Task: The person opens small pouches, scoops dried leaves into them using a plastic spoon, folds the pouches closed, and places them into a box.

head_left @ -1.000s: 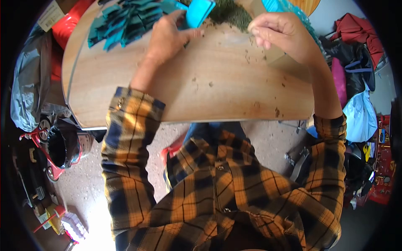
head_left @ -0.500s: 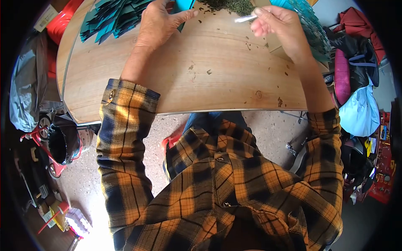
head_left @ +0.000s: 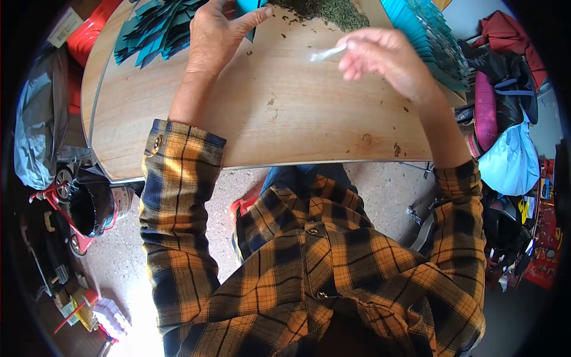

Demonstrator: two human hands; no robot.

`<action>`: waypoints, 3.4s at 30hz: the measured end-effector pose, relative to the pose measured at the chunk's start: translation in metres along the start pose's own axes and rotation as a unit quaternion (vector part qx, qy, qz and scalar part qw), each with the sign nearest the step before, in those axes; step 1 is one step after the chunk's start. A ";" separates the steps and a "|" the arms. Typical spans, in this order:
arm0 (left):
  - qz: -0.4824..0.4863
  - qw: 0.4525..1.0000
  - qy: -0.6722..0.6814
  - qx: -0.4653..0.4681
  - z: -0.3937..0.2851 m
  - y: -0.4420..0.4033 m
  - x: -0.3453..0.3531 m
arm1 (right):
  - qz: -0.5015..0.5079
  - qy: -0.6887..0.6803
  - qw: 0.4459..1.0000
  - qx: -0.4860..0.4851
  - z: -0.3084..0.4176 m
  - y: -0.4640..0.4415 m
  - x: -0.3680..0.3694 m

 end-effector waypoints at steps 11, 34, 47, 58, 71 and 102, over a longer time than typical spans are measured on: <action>-0.067 0.995 -0.010 0.073 0.030 -0.004 -0.014 | -0.116 -0.207 0.971 -0.010 -0.029 -0.036 -0.002; -0.032 0.998 -0.037 0.037 0.040 0.000 -0.008 | -0.236 -0.113 0.965 -0.009 -0.032 -0.033 -0.032; -0.006 0.997 -0.079 0.024 0.045 0.003 -0.005 | -0.367 0.063 0.928 -0.010 -0.030 -0.089 -0.047; 0.027 0.998 -0.065 -0.003 0.049 0.005 0.001 | -0.394 0.033 0.910 -0.122 -0.019 -0.063 -0.043; 0.129 0.990 -0.052 -0.006 0.035 0.012 0.021 | -0.270 0.076 0.925 -0.255 0.062 0.017 -0.030; 0.112 0.994 -0.005 -0.004 0.033 0.012 0.020 | -0.262 0.542 0.662 -0.446 0.150 0.025 0.029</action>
Point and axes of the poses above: each hand's wrist, its own y-axis away from the middle knuckle, its own x-axis out of the palm, z = x × y, the point moved 7 cm from there along -y, towards the middle knuckle, and after that the axes turned 15 degrees about x, right-handed, at the moved point
